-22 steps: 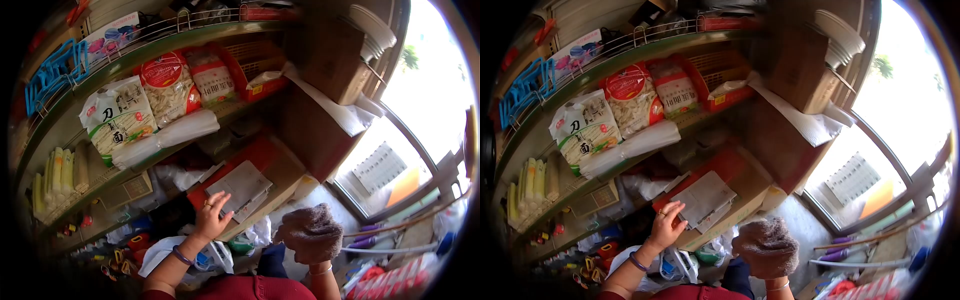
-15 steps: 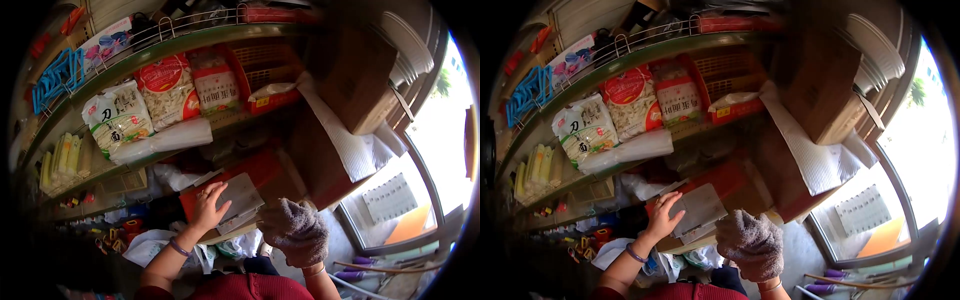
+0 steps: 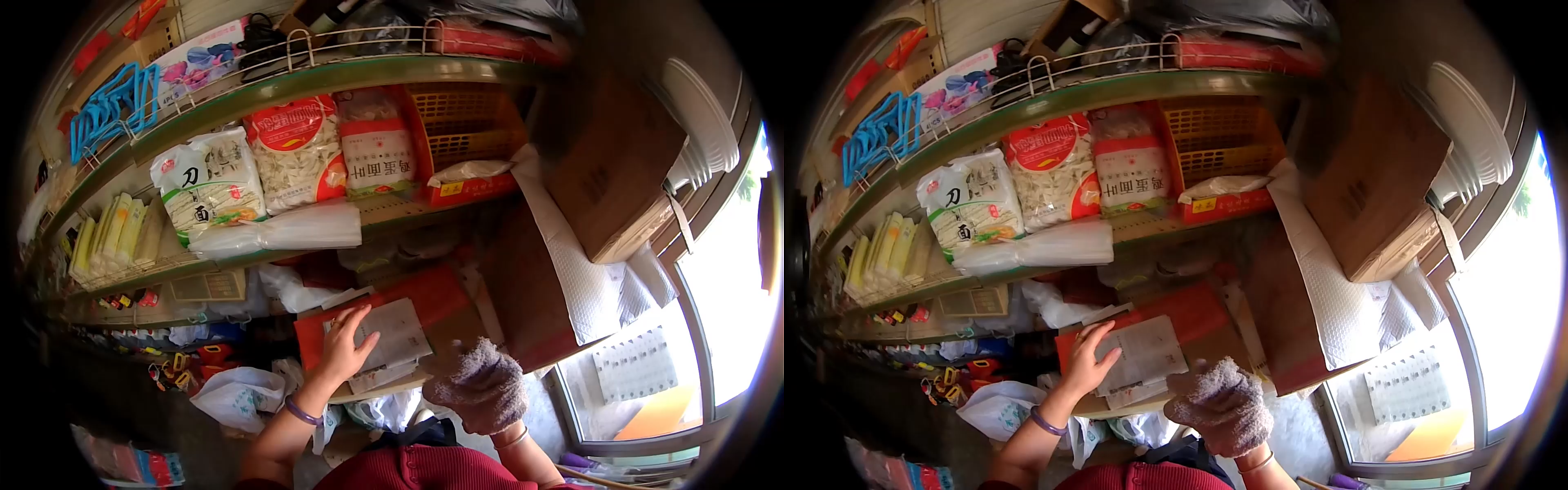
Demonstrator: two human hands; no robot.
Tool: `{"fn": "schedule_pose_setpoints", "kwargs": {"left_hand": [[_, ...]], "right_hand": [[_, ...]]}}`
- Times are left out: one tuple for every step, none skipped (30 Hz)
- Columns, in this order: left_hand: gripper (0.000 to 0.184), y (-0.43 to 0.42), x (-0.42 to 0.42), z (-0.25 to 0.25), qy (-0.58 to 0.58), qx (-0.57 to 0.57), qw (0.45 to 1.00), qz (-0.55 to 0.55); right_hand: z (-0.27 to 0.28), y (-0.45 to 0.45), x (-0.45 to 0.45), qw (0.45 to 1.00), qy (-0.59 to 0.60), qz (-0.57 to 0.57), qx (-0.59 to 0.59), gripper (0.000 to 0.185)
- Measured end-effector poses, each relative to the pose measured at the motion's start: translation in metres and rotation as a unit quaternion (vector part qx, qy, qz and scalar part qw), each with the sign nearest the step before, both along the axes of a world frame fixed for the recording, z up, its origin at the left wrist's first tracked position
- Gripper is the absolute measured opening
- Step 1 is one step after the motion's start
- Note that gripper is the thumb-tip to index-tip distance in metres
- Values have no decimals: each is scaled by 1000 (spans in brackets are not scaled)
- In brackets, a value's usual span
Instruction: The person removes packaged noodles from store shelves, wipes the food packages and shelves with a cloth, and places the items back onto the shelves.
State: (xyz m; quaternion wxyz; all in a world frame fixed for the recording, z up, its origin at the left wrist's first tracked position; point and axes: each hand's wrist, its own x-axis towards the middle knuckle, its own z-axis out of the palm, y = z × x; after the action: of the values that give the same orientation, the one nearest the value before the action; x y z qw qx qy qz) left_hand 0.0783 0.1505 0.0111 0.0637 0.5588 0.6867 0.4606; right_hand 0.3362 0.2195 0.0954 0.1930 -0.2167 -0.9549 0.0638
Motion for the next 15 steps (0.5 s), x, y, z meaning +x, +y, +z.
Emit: {"fn": "schedule_pose_setpoints", "kwargs": {"left_hand": [[44, -10, -7, -4, -1, 3, 1000, 0], [46, -17, -13, -7, -6, 1, 1000, 10], [48, -23, -18, -8, -10, -2, 1000, 20], [44, -31, -22, -7, -46, 0, 999, 27], [44, -37, -28, -9, -48, 1, 999, 27], [44, -43, -34, -12, -43, -8, 998, 36], [44, -48, -40, -14, -38, -18, 998, 45], [44, -51, -43, -13, -43, -20, 998, 44], [44, -54, -48, -14, -44, -20, 998, 44], [44, -55, -52, -16, -30, -18, 998, 54], [44, -55, -56, -16, -16, -15, 998, 61], [45, -53, -60, -13, -1, -9, 998, 57], [45, -51, -65, -14, 17, -13, 998, 63], [44, -47, -66, -9, -4, -5, 998, 65], [44, -44, -66, -4, -26, 1, 997, 68]], "right_hand": [[-5, -2, -6, 1000, 7, 17, 15, 48], [-11, -4, -12, 999, 14, 34, 30, 50], [-25, -7, -17, 999, 44, 9, -23, 52], [-29, -11, -21, 997, 59, -4, -50, 53], [-32, -15, -26, 994, 74, -16, -77, 55], [-28, -21, -27, 998, 47, 6, -48, 55], [-24, -25, -31, 999, 33, 17, -33, 56], [-20, -29, -35, 999, 20, 29, -18, 56], [-18, -34, -42, 997, 32, -11, -63, 54], [-17, -35, -46, 995, 38, -33, -86, 52], [-16, -36, -50, 992, 44, -54, -109, 51], [-17, -32, -52, 993, 45, -20, -108, 48], [-20, -26, -52, 993, 47, 12, -107, 45], [-23, -21, -50, 992, 48, 43, -107, 42], [-27, -16, -49, 990, 49, 76, -109, 40]]}}
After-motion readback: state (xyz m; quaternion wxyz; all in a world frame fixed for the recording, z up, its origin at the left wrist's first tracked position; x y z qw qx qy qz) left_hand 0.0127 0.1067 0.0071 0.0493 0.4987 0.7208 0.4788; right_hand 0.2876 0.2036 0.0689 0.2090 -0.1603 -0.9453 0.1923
